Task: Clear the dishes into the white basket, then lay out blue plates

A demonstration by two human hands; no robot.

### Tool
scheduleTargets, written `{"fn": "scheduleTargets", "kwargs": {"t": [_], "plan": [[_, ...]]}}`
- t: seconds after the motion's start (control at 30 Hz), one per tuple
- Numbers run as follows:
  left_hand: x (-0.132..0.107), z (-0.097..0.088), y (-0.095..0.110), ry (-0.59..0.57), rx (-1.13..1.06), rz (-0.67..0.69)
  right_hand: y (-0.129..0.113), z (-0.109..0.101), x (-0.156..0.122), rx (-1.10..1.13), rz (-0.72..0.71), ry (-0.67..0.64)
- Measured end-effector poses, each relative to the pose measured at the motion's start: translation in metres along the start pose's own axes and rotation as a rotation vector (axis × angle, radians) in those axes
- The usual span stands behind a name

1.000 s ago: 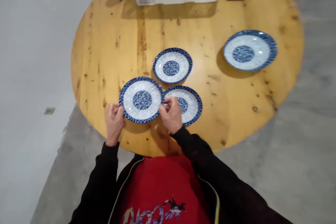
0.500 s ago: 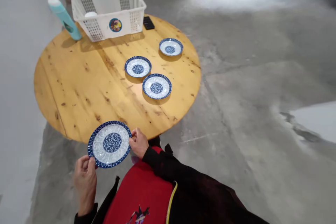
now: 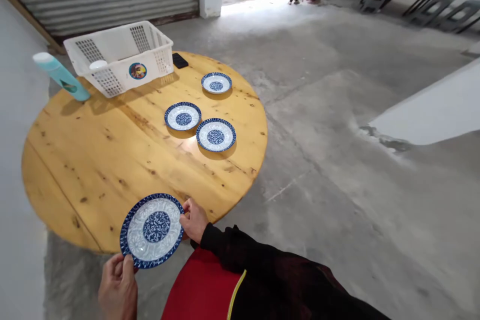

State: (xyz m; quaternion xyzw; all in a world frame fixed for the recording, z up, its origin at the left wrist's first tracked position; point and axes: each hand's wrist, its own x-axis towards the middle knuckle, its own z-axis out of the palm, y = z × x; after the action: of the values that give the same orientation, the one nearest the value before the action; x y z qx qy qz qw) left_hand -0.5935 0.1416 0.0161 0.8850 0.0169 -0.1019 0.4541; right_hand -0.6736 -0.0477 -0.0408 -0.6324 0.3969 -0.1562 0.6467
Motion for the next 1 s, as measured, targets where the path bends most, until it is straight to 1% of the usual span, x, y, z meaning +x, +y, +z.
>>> {"fn": "scheduleTargets", "kwargs": {"t": [0.1,0.2,0.3,0.43,0.53,0.63,0.8,0.9,1.0], "plan": [[0.034,-0.005,0.004,-0.052,0.042,0.035,-0.002,0.020,0.015,0.027,0.004,0.049],[0.067,-0.005,0.009,-0.117,0.064,0.080,-0.005,0.034,0.031,0.055,0.005,0.081],[0.095,0.002,0.016,-0.169,0.075,0.135,-0.007,0.042,0.047,0.056,0.017,0.124],[0.121,0.017,0.028,-0.274,0.065,0.176,-0.010,0.046,0.062,0.052,0.017,0.220],[0.138,0.028,0.035,-0.356,0.054,0.198,-0.009,0.046,0.065,0.060,0.010,0.296],[0.158,0.035,0.035,-0.437,0.055,0.250,-0.005,0.052,0.063,0.081,0.022,0.390],[0.198,0.035,0.035,-0.569,0.066,0.417,0.000,0.079,0.058,0.136,0.005,0.517],[0.219,0.035,0.037,-0.671,0.074,0.480,0.002,0.095,0.059,0.159,0.029,0.623],[0.234,0.041,0.039,-0.775,0.031,0.529,0.005,0.104,0.061,0.163,0.048,0.711]]}}
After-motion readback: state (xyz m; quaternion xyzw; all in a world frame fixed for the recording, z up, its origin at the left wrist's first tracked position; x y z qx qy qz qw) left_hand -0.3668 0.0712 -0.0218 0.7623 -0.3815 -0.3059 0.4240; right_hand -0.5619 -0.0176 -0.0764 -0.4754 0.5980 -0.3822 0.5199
